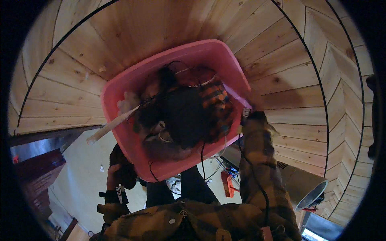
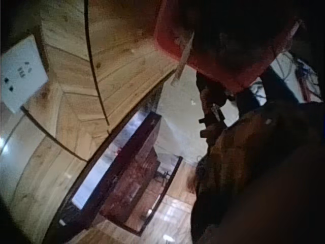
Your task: The person sweeps the floor with a red broom, then gathers debris and small items into a pink basin. They move a white bucket, a plastic container, and a fan, and place a black bag and other objects into the basin. The person also picks up a paint roller and a cloth, and continues to tidy the area.
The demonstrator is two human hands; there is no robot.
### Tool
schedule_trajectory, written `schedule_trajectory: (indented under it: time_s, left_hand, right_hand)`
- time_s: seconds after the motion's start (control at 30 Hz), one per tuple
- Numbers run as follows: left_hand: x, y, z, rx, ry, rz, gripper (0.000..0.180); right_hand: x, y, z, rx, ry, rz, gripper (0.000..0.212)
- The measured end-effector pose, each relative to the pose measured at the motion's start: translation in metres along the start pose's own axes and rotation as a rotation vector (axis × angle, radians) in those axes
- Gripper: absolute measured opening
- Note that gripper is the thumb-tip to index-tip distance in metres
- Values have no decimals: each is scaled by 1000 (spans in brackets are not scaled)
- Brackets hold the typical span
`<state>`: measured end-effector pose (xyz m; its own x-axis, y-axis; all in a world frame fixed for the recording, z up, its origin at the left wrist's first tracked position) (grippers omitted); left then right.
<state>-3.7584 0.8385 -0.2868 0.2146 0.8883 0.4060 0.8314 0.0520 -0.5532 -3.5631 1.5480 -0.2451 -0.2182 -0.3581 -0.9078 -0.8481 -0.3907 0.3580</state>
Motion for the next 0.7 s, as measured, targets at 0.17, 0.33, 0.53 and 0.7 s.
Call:
schedule_trajectory:
  time_s: [0.17,0.33,0.53,0.7]
  left_hand:
    - [58,-25,-15,85,125,38,48]
    - [75,-37,-17,36,84,122,54]
    - [66,-47,-6,98,38,251,47]
    - [81,-51,-3,127,-11,241,42]
  right_hand:
    - [21,-1,-3,47,-42,-255,60]
    - [21,21,-32,-46,-91,-289,56]
    - [25,29,-46,53,-102,-116,51]
    - [6,47,-57,66,-153,-72,51]
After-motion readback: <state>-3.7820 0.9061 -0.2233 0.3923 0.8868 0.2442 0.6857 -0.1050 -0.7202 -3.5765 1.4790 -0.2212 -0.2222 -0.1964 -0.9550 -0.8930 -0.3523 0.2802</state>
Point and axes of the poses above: each hand's wrist, its own z-axis towards the middle knuckle, its own x-axis out of the palm, y = z × x, the point moved 7 cm from there along z, towards the middle knuckle, and after that the axes turned 3 degrees about -z, right-handed, at the moved point
